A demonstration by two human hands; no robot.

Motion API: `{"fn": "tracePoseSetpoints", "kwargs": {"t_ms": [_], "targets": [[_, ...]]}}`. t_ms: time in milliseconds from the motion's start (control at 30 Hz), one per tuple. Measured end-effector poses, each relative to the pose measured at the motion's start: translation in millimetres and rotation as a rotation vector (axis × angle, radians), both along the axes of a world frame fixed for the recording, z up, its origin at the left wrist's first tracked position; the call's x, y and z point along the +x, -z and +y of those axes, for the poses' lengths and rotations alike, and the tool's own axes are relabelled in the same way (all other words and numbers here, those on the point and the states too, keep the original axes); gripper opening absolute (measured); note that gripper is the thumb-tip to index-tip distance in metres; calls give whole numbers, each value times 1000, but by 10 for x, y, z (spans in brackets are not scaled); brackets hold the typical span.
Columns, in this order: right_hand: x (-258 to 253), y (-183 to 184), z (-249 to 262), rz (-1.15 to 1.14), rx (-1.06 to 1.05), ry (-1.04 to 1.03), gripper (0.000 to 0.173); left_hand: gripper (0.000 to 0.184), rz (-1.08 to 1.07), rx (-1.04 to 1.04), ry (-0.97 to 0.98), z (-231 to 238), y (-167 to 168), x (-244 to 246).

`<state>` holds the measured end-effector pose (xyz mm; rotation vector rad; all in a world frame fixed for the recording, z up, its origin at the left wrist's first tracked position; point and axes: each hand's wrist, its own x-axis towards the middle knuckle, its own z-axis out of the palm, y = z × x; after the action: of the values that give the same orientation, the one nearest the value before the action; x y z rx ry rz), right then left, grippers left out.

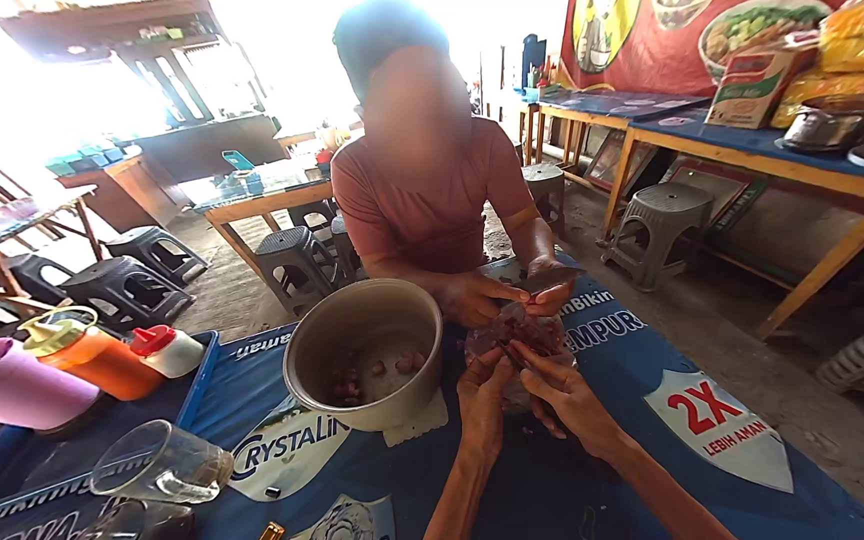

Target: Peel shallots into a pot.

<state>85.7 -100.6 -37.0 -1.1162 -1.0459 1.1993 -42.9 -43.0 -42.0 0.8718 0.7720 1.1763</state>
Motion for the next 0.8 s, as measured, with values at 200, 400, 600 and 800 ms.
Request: {"fn": "tracePoseSetpoints", "kwargs": {"t_ms": [200,400,600,800], "targets": [[-15,28,2,-33,23,49,44,15,43,82,-46,-34,17,26],[70,-37,-9,112,-87,-25,45,19,52,174,-50,-33,17,20],[79,-43,-11,38,-30,-83,47,29,81,254,-58,-1,-14,-33],[96,-17,-1,-11,-3,-68,46,26,94,339,-72,5,-48,-67]]}}
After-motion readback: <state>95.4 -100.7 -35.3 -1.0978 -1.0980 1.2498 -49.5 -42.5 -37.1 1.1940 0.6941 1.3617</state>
